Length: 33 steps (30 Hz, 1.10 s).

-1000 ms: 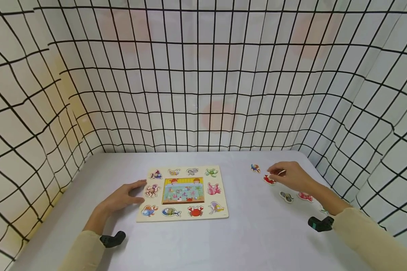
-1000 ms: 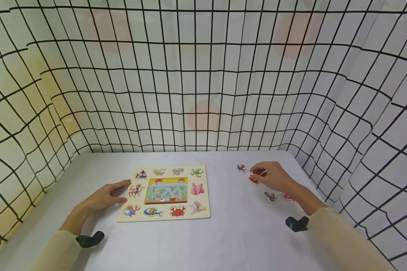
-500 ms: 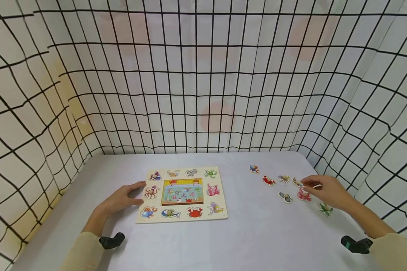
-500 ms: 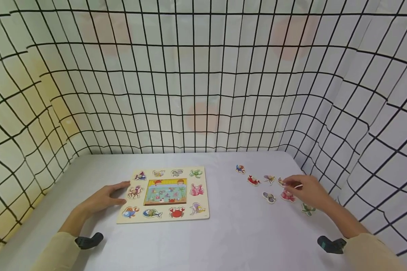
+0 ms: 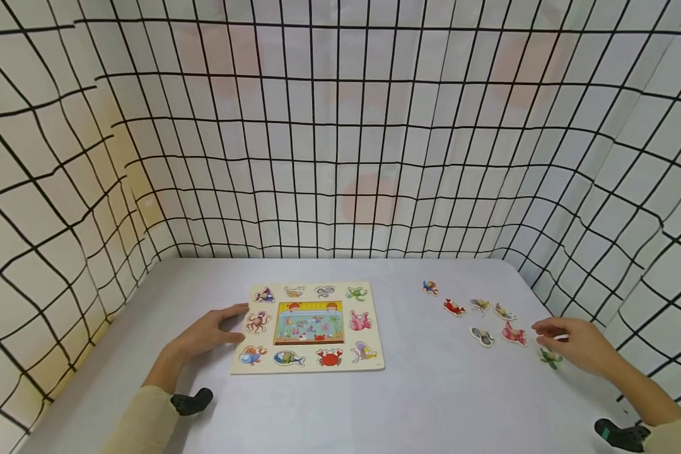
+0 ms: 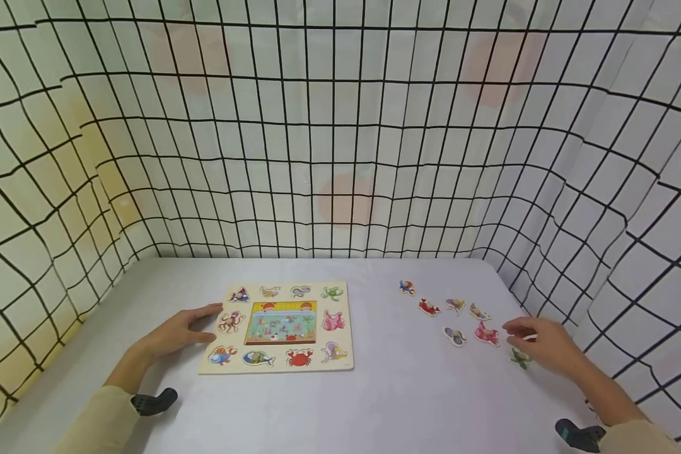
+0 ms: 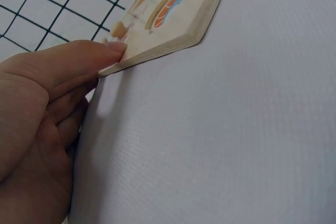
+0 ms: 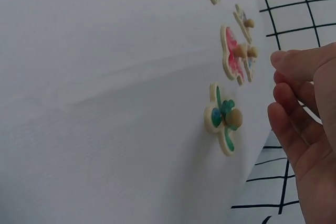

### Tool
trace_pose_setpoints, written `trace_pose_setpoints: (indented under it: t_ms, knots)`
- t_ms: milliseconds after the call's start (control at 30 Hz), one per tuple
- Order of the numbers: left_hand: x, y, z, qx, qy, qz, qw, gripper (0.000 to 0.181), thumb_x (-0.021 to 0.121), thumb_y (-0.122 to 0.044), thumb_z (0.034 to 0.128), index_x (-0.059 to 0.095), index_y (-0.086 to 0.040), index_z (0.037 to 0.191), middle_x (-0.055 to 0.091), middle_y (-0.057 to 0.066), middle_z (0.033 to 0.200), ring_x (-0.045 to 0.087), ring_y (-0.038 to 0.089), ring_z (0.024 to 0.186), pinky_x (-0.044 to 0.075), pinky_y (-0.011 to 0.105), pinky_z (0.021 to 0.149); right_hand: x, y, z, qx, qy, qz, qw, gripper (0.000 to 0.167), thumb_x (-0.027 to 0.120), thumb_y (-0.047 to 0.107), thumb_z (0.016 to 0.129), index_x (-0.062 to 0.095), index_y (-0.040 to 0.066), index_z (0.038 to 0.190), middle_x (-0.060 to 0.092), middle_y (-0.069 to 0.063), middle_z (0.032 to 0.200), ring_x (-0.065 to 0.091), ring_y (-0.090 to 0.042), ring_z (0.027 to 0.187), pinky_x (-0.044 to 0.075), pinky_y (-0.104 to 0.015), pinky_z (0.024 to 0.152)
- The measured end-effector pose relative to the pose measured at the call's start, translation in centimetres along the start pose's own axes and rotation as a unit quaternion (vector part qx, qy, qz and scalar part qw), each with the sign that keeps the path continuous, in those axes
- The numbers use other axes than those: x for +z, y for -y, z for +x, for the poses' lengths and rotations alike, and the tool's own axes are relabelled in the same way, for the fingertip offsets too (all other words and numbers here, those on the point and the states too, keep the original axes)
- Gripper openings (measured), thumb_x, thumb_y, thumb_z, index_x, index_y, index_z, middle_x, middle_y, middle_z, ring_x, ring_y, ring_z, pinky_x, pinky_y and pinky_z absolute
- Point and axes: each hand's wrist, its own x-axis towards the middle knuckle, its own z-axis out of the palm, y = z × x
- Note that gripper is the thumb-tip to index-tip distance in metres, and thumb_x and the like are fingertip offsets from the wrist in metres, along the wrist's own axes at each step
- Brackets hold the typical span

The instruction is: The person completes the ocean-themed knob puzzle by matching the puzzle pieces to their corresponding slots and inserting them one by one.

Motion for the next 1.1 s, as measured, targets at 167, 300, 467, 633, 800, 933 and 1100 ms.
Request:
trace_pose_setpoints:
  t_ms: [167, 300, 467, 633, 800, 933, 1100]
  knots:
    - [0.1, -0.1, 0.0, 0.022, 0.003, 0.006, 0.9997, 0.074, 0.083, -0.024, 0.0880, 0.051, -0.009, 0.153, 0.034, 0.018, 0.164, 0.016, 0.047, 0.153, 0.011, 0.069, 0.119, 1.1, -1.7, -1.4, 0.057, 0.030, 0.000, 0.9979, 0.020, 0.079, 0.013, 0.091, 0.076, 0.002, 0.108, 0.073, 0.001, 0.095, 0.064, -0.003, 0.080, 0.057, -0.024, 0.068]
    - [0.1, -0.2, 0.0, 0.030, 0.004, 0.005, 0.9995, 0.074, 0.082, -0.024, 0.0884, 0.051, -0.008, 0.153, 0.034, 0.018, 0.164, 0.016, 0.047, 0.153, 0.011, 0.068, 0.119, 1.9, -2.4, -2.1, 0.087, 0.026, 0.000, 0.9958, 0.019, 0.079, 0.011, 0.090, 0.076, 0.000, 0.105, 0.073, 0.000, 0.091, 0.064, -0.008, 0.078, 0.057, -0.025, 0.068]
    - [0.1, -0.2, 0.0, 0.027, 0.003, 0.010, 0.9996, 0.074, 0.082, -0.024, 0.0884, 0.051, -0.009, 0.153, 0.034, 0.018, 0.164, 0.016, 0.047, 0.153, 0.012, 0.068, 0.119, 2.1, -2.6, -2.7, 0.109, 0.004, 0.000, 0.9940, 0.017, 0.080, 0.017, 0.091, 0.077, 0.003, 0.100, 0.073, -0.001, 0.091, 0.065, -0.008, 0.079, 0.057, -0.025, 0.067]
    - [0.0, 0.0, 0.0, 0.018, -0.003, 0.013, 0.9998, 0.073, 0.082, -0.023, 0.0882, 0.052, -0.010, 0.153, 0.034, 0.018, 0.164, 0.017, 0.046, 0.153, 0.013, 0.067, 0.119, 1.8, -2.2, -2.7, 0.114, 0.014, -0.002, 0.9934, 0.010, 0.081, 0.017, 0.090, 0.079, 0.008, 0.096, 0.075, -0.005, 0.096, 0.069, -0.023, 0.086, 0.057, -0.026, 0.066]
    - [0.1, -0.1, 0.1, 0.018, -0.004, 0.016, 0.9997, 0.073, 0.082, -0.023, 0.0883, 0.052, -0.010, 0.153, 0.035, 0.019, 0.164, 0.018, 0.047, 0.152, 0.013, 0.068, 0.119, 1.4, -1.9, -2.6, 0.113, 0.012, -0.005, 0.9935, 0.010, 0.081, 0.014, 0.089, 0.080, 0.007, 0.096, 0.075, -0.011, 0.100, 0.069, -0.025, 0.086, 0.055, -0.023, 0.064]
    - [0.1, -0.2, 0.1, 0.022, -0.002, 0.018, 0.9996, 0.073, 0.082, -0.023, 0.0884, 0.051, -0.010, 0.153, 0.034, 0.019, 0.164, 0.017, 0.047, 0.152, 0.013, 0.068, 0.119, 0.9, -1.1, -2.2, 0.094, -0.005, -0.002, 0.9955, 0.012, 0.082, 0.015, 0.089, 0.080, 0.006, 0.097, 0.075, -0.011, 0.099, 0.070, -0.023, 0.084, 0.056, -0.023, 0.063]
    - [0.0, 0.1, 0.2, 0.027, -0.001, 0.018, 0.9995, 0.073, 0.082, -0.023, 0.0887, 0.051, -0.009, 0.153, 0.033, 0.019, 0.164, 0.016, 0.047, 0.153, 0.012, 0.069, 0.119, 0.6, 1.0, -0.5, 0.061, -0.044, 0.008, 0.9972, 0.014, 0.085, 0.011, 0.087, 0.079, 0.004, 0.096, 0.075, -0.007, 0.094, 0.069, -0.012, 0.081, 0.057, -0.020, 0.065]
